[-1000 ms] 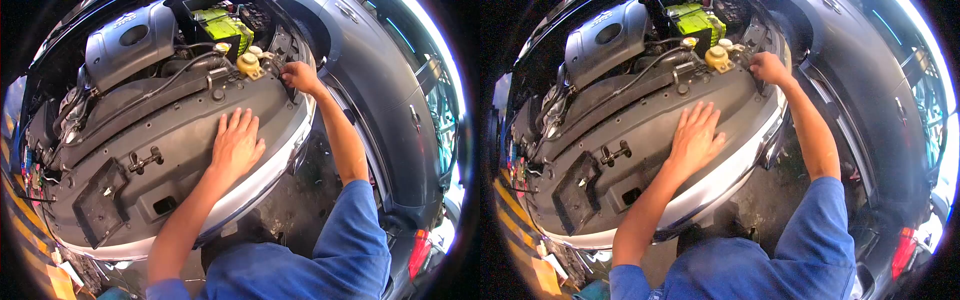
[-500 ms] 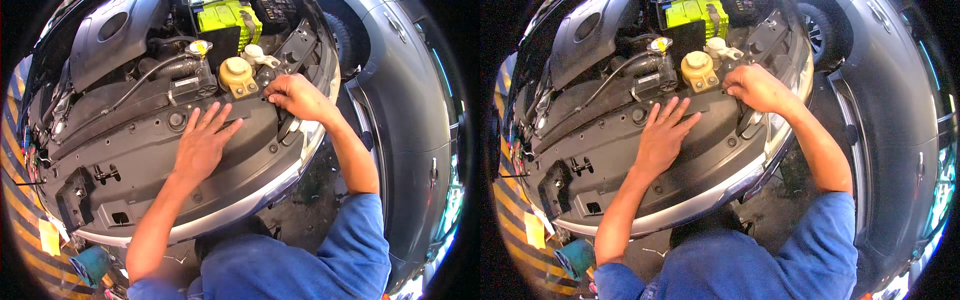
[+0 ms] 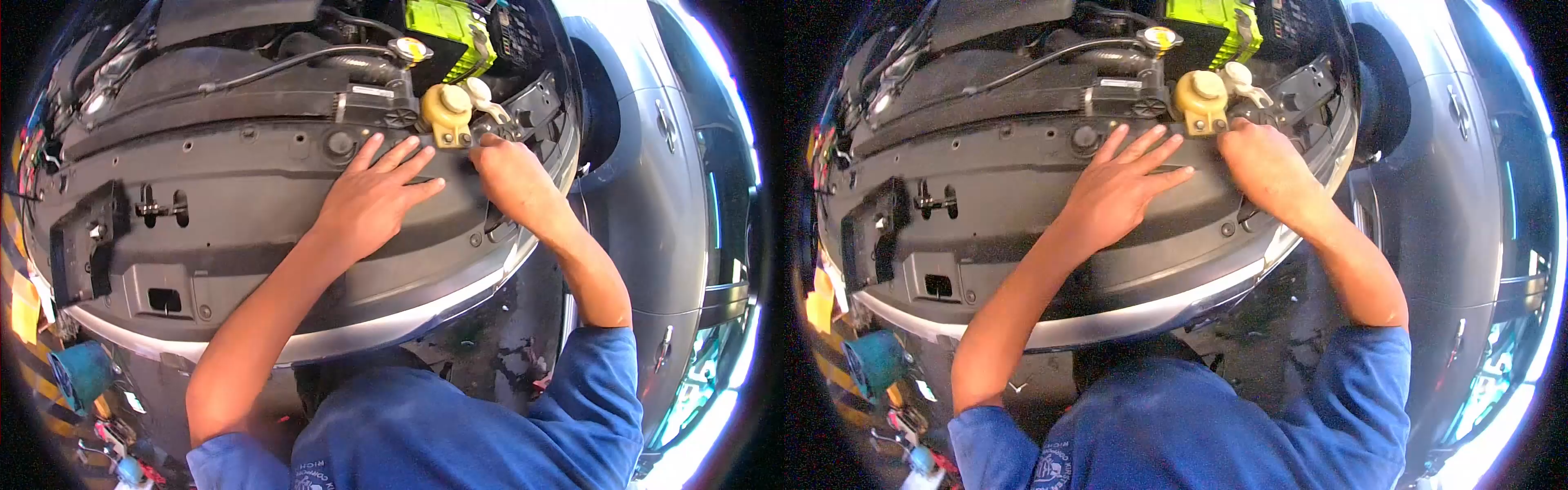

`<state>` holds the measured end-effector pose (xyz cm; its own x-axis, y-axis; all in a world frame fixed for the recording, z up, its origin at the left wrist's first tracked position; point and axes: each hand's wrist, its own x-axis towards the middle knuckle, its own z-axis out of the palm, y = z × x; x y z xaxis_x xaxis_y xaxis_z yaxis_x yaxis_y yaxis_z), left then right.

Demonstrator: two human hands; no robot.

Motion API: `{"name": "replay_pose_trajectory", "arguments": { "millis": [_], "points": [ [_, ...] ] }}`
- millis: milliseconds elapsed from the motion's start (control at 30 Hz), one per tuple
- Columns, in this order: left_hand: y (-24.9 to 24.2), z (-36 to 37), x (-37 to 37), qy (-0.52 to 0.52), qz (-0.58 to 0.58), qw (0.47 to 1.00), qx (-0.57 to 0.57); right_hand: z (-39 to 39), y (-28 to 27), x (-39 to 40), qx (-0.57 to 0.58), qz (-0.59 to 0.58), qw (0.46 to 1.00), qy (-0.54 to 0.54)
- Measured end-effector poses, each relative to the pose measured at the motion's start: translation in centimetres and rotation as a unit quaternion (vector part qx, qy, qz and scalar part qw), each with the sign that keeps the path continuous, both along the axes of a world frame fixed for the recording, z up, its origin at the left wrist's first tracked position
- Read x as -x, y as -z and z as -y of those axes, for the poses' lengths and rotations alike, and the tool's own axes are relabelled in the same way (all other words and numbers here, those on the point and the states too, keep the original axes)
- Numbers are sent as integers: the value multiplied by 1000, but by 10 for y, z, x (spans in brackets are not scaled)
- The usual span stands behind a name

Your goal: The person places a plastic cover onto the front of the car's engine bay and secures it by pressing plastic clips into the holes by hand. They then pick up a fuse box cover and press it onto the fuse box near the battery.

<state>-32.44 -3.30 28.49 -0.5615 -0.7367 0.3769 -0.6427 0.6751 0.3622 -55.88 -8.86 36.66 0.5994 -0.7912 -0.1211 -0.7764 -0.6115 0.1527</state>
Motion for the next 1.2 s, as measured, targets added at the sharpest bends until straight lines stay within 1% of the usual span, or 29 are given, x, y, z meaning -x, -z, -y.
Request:
{"name": "replay_pose_trajectory", "arguments": {
  "millis": [33,67,200,300,400,433,500,533,633,667,700,733,767,800,833,867,900,933,967,1000,1033,1067,1133,1200],
  "points": [
    [2,0,0,-2,-1,1000,5,3,0,-2,5,-28,1000,5],
    [4,0,0,-1,-1,1000,15,9,-2,-2,-21,-32,999,10],
    [10,-1,-1,-3,-23,999,22,14,-2,1,-42,39,996,63],
    [13,1,0,-6,-17,999,34,11,-5,2,-34,98,994,23],
    [15,1,0,-6,-7,999,39,23,-16,11,-199,133,963,122],
    [16,1,-1,-7,-12,999,40,29,-15,15,-247,178,940,157],
    [17,1,0,-5,-20,999,40,42,-9,25,-339,266,874,225],
    [16,2,1,-1,-22,999,39,47,-7,28,-358,265,865,229],
    [15,0,0,11,-22,999,32,55,-1,28,-329,213,893,220],
    [12,-1,0,16,-21,999,31,55,1,29,-338,272,879,198],
    [8,-2,-6,12,-15,999,29,54,-1,26,-336,255,884,203],
    [0,-6,-12,15,-28,999,12,72,16,47,-294,204,922,148],
    [-6,-14,-17,17,-40,999,-4,65,7,42,-273,183,931,158],
    [-8,-25,-19,6,-95,995,19,58,2,38,-229,191,945,138],
    [-6,-40,-24,0,-151,987,47,37,-17,17,-204,172,941,210],
    [-14,-61,-40,-18,-177,983,36,31,-10,20,-118,161,969,143],
    [-28,-84,-58,-34,-205,978,26,35,-7,21,-27,151,985,78],
    [-35,-107,-80,-71,-231,968,64,21,-27,-16,-9,173,979,104],
    [-37,-126,-105,-122,-238,961,66,-5,-51,-58,9,193,972,135],
    [-39,-145,-130,-166,-244,953,70,-15,-57,-86,-20,293,952,89],
    [-42,-163,-154,-204,-251,943,75,-27,-68,-118,-54,317,945,52],
    [-39,-177,-177,-267,-265,923,83,-45,-80,-155,-91,347,933,37],
    [-38,-202,-221,-377,-299,871,100,-63,-92,-226,-81,311,939,-120],
    [-43,-223,-255,-453,-342,816,109,-72,-86,-298,-123,325,914,-211]
  ]
}}
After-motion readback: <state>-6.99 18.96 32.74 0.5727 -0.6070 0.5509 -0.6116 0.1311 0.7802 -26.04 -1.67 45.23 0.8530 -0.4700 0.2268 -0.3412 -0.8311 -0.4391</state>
